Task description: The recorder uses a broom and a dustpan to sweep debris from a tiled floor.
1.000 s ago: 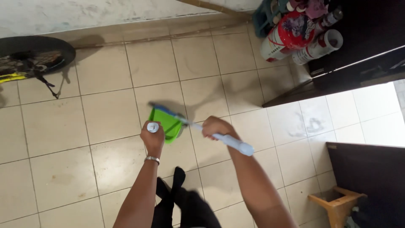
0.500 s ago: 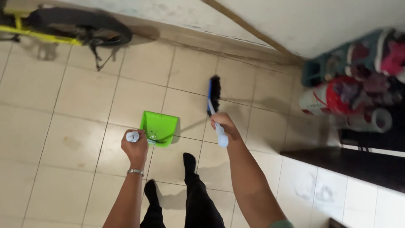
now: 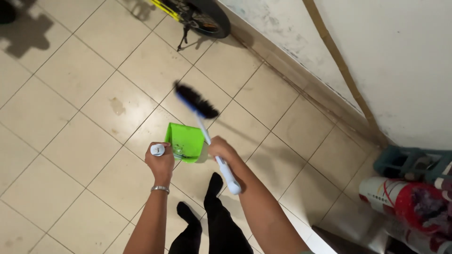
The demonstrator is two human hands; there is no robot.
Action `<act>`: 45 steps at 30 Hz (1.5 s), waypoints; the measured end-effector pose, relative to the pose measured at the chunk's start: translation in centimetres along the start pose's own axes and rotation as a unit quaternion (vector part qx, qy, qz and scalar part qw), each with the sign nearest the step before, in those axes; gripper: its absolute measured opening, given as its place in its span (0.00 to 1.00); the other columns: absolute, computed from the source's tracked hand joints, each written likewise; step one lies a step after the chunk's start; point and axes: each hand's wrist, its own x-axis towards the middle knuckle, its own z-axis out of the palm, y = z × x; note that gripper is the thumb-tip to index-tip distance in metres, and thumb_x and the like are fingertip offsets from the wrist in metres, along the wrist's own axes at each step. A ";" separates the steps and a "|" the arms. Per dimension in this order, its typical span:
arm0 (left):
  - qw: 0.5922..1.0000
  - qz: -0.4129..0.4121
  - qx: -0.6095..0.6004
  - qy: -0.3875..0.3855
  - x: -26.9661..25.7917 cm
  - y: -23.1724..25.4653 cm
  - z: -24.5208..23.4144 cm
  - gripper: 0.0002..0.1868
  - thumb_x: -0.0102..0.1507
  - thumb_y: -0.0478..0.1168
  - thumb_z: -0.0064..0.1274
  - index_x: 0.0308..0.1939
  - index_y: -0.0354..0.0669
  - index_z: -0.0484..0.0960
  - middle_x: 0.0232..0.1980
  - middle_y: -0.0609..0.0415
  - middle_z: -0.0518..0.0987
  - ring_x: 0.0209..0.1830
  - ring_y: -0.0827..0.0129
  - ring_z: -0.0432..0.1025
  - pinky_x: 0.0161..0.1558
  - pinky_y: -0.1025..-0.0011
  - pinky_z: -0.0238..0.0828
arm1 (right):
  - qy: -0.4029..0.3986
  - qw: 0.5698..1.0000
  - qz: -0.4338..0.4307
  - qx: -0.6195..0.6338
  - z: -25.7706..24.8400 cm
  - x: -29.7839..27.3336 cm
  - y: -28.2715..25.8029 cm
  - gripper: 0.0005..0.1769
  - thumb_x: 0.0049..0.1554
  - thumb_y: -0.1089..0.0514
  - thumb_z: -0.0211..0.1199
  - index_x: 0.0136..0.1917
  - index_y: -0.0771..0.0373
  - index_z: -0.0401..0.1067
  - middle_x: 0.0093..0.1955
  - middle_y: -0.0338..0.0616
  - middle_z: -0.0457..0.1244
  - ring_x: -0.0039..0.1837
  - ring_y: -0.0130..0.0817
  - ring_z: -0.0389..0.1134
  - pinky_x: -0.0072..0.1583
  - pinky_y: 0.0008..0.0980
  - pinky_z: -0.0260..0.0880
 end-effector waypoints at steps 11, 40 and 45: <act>0.997 -0.027 -0.065 -0.008 -2.1 -2.9 -4.9 0.08 0.57 0.33 0.52 0.30 0.53 0.84 0.34 0.52 0.84 0.37 0.64 0.77 0.45 0.65 0.71 | -0.062 0.996 -0.031 -0.059 -6.8 -12.9 -5.3 0.21 0.49 0.67 0.61 0.55 0.81 0.73 0.28 0.58 0.63 0.25 0.40 0.66 0.27 0.38 0.71; 0.996 -0.032 -0.038 -0.080 -14.9 -19.0 -22.5 0.08 0.56 0.33 0.57 0.34 0.53 0.85 0.36 0.48 0.84 0.42 0.51 0.79 0.46 0.57 0.72 | 0.020 0.993 -0.027 -0.113 8.8 -16.2 6.8 0.27 0.45 0.68 0.63 0.58 0.82 0.72 0.28 0.59 0.65 0.25 0.41 0.69 0.26 0.39 0.72; 0.993 -0.079 -0.035 -0.075 -18.6 -22.3 -23.2 0.08 0.56 0.33 0.55 0.34 0.53 0.85 0.38 0.50 0.85 0.43 0.51 0.79 0.47 0.57 0.73 | 0.025 0.927 -0.024 -0.374 15.6 -10.9 14.4 0.11 0.42 0.52 0.62 0.25 0.54 0.82 0.36 0.52 0.71 0.44 0.52 0.75 0.44 0.46 0.76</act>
